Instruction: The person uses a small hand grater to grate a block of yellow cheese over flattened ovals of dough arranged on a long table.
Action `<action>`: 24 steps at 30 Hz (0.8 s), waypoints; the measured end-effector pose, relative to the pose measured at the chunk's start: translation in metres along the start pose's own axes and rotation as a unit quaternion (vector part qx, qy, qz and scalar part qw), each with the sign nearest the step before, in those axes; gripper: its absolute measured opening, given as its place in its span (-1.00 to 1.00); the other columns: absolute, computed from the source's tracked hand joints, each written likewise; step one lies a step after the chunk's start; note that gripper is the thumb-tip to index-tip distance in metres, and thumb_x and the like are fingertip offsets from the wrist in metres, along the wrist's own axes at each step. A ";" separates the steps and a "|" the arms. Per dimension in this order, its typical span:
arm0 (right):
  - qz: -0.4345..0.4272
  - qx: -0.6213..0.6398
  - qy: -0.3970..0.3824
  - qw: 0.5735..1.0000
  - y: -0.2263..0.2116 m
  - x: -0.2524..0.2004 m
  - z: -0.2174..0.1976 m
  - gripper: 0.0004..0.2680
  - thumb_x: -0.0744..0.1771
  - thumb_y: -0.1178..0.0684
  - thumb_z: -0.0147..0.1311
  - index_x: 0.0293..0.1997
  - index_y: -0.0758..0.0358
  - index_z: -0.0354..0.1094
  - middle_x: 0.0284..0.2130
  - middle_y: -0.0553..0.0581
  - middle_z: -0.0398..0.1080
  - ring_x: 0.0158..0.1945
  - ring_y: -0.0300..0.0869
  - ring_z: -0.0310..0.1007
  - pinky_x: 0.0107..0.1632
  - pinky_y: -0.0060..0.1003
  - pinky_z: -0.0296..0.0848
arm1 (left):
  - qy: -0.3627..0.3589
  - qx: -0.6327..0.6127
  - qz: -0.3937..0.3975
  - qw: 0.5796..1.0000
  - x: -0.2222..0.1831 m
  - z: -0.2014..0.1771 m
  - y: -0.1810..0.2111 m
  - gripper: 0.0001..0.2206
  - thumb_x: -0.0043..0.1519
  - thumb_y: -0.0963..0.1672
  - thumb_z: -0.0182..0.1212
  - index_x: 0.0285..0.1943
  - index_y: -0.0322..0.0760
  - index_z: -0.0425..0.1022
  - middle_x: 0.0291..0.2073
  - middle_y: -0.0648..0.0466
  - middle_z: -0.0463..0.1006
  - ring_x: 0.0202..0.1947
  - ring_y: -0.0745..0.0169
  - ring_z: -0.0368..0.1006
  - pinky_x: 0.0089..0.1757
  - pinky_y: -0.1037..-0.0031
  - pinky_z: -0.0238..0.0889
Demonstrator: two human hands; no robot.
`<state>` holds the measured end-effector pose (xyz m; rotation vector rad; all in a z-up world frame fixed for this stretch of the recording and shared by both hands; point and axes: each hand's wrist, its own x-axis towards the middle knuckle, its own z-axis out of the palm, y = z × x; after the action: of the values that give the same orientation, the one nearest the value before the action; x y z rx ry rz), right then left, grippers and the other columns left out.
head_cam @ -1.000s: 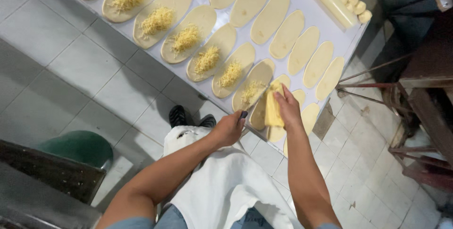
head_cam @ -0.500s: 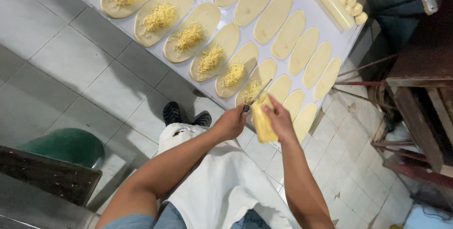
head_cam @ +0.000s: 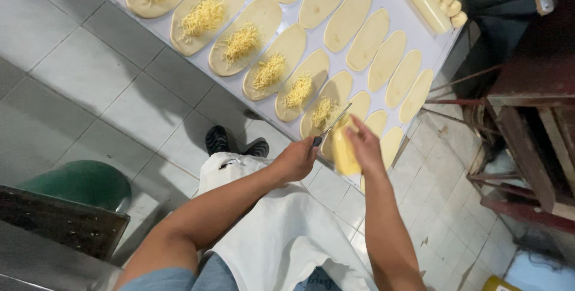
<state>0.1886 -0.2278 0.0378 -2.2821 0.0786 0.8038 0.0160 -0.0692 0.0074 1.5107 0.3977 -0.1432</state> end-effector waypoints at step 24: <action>-0.003 0.020 0.047 0.999 -0.017 -0.009 -0.002 -0.60 0.37 0.05 0.15 0.42 0.14 0.30 -0.18 0.09 0.45 -0.26 -0.33 0.38 -0.23 -0.42 0.40 | -0.030 0.006 0.009 1.000 0.003 -0.005 0.000 -0.77 0.38 -0.10 -0.02 0.02 -0.41 0.34 -0.32 -0.38 0.57 -0.19 -0.49 0.48 -0.17 -0.05 0.30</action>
<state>0.1870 -0.2179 0.0538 -2.2799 0.1286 0.6860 0.0176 -0.0639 0.0063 1.5184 0.3364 -0.1761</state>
